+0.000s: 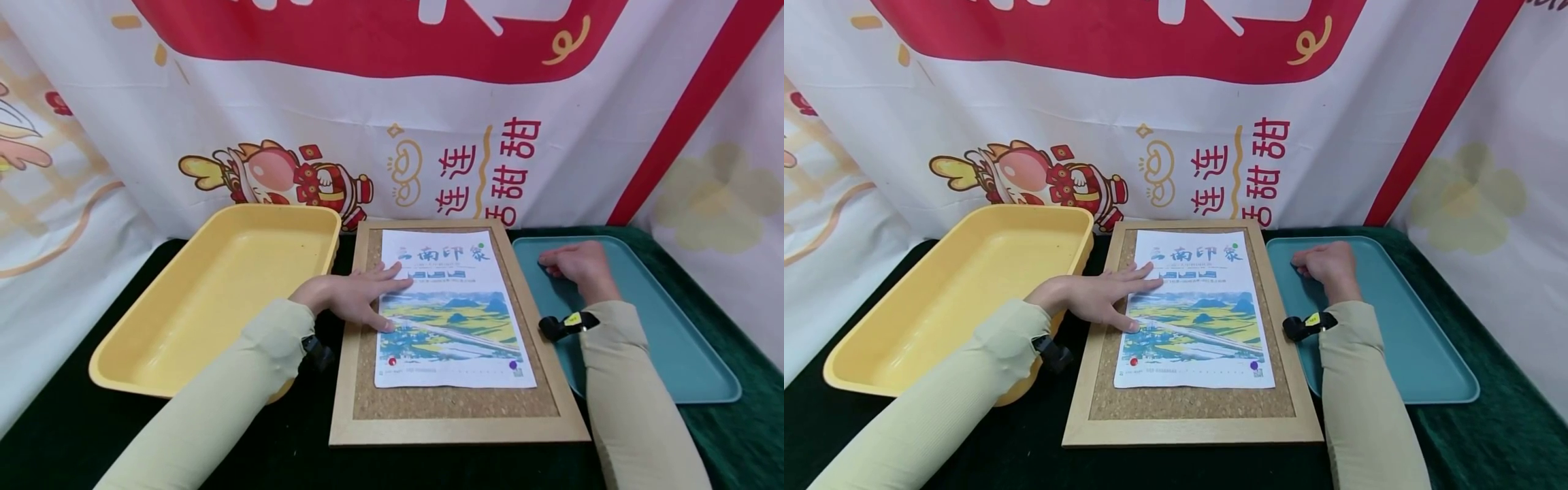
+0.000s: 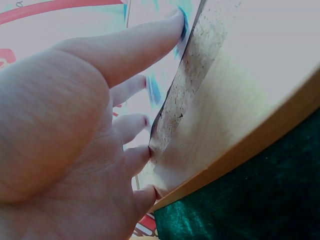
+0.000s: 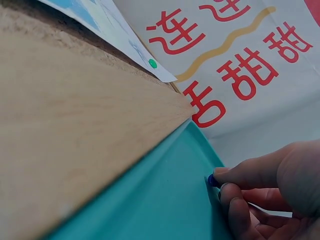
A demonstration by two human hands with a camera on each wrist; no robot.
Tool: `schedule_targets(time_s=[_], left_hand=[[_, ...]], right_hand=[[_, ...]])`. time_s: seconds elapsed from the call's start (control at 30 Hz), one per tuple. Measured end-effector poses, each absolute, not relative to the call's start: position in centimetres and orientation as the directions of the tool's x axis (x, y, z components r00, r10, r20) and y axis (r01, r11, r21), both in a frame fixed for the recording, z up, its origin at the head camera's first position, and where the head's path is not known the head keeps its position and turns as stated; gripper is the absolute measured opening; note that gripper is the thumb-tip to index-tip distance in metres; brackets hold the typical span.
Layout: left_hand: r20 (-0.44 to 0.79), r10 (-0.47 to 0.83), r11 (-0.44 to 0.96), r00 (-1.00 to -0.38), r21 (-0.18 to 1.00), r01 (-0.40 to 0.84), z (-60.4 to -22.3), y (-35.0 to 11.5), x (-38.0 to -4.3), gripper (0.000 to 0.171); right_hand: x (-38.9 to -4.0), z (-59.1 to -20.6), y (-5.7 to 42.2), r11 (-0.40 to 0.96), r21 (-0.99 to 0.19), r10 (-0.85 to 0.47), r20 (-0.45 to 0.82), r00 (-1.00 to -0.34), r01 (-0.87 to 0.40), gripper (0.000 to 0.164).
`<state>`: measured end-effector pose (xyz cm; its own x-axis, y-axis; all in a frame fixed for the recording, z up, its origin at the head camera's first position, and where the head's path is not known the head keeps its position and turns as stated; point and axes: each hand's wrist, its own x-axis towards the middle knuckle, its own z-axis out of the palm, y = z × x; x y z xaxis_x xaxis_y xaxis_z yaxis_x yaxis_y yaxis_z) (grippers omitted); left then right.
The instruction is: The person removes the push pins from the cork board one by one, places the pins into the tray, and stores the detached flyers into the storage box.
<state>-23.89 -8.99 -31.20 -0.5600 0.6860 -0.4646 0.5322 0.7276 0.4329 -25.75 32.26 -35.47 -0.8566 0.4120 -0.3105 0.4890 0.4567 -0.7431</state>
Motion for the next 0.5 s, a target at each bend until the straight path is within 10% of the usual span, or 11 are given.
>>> schedule_targets(time_s=[0.5], left_hand=[[-0.458, 0.692, 0.721, -0.557, 0.433, 0.54, -31.4, -8.94, -24.05, 0.089]], right_hand=[[-25.84, -35.02, 32.33, 0.439, -0.755, 0.388, -0.33, -0.86, 0.488, 0.047]])
